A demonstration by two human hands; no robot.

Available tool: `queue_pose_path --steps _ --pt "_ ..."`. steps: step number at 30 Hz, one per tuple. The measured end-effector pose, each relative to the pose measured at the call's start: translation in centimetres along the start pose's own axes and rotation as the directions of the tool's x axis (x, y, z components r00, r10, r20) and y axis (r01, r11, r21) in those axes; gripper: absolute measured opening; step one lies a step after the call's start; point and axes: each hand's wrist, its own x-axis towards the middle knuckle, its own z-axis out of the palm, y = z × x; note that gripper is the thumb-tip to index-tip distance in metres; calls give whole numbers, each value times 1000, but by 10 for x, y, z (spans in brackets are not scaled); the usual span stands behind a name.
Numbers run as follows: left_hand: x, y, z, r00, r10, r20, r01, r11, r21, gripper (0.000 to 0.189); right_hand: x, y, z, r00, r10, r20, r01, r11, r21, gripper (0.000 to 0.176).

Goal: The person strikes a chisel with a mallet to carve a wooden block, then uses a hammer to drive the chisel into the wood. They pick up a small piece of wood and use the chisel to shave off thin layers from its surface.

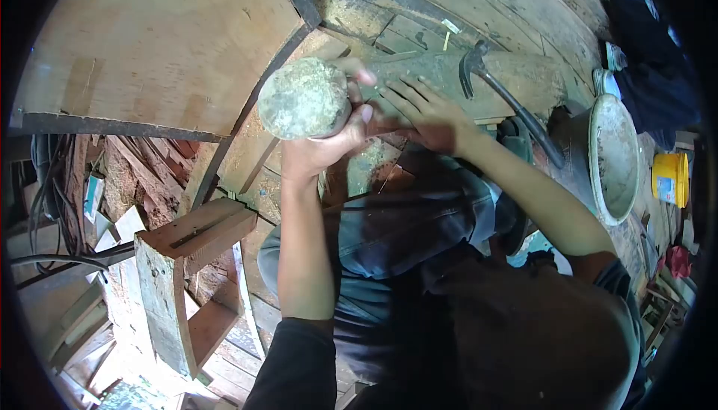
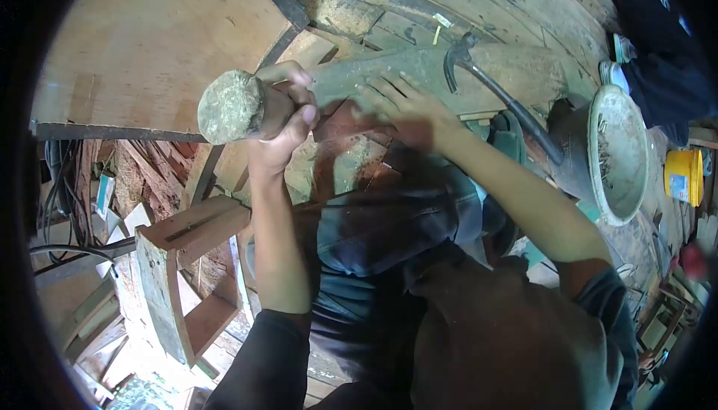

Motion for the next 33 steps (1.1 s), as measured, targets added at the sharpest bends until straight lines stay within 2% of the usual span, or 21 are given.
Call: queue_pose_path --steps 1,2,7,9,10,11,13,14,15,17,19,21,23,24,25,27,28,29,30,31,33 --pt "0 -2 -1 999 36 16 -35 998 -52 39 0 0 1 1000 7 2 -7 1000 2 69" --pt "-3 0 -3 999 -9 35 13 994 -108 36 1 -1 1 999 35 13 -35 999 18 70" --pt "-9 5 -3 998 49 30 -45 991 -124 39 -2 -1 5 998 53 30 -52 998 -31 73" --pt "-15 11 -2 999 -31 43 39 978 -206 38 -2 -2 4 993 91 79 -87 995 -53 74" --pt "-16 6 -6 997 -10 78 29 970 -241 35 -2 -3 3 994 89 70 -85 995 -58 74" --pt "-18 6 -8 997 2 79 16 972 -236 35 -2 -2 2 993 88 75 -86 996 -33 75" --pt "-22 14 -7 992 -101 77 111 983 -145 36 -3 -1 5 994 87 72 -86 996 -14 76" --pt "-20 18 -5 991 -125 44 128 989 -78 44 -3 1 6 997 56 54 -54 998 -37 76" --pt "-15 25 -3 992 -116 46 119 990 -75 44 -3 2 6 999 24 39 -22 998 -58 77" --pt "1 48 -1 988 -123 97 135 983 -128 57 -5 -2 1 995 70 70 -67 996 -54 77" --pt "20 68 -7 996 40 74 -29 990 -136 69 -3 3 5 997 41 71 -36 997 -63 76" --pt "38 93 -21 985 154 76 -154 988 -3 75 -3 3 9 999 31 37 -31 999 -16 75" --pt "61 125 -31 948 297 111 -317 891 324 79 -3 2 9 996 71 57 -71 997 -5 74" --pt "79 140 -36 908 395 141 -419 847 327 71 -4 4 10 998 54 44 -54 999 8 73" --pt "89 168 -19 917 388 98 -388 806 447 90 -4 4 10 998 48 39 -48 999 7 73" --pt "92 225 20 901 386 198 -427 706 565 57 -3 3 8 996 61 66 -61 998 1 73" --pt "111 211 16 866 452 212 -499 758 421 44 -4 3 7 996 67 66 -68 997 19 72" --pt "120 202 7 862 459 214 -505 751 424 44 -3 3 8 996 63 58 -64 998 15 72" --pt "126 199 1 945 192 266 -325 656 681 52 -4 5 10 999 21 33 -19 999 -41 71" --pt "128 193 -3 971 -88 221 -159 453 877 59 -4 4 8 1000 -23 14 24 995 -97 71" --pt "115 132 30 852 189 489 -516 463 721 49 -1 4 7 998 45 38 -44 998 -36 71"
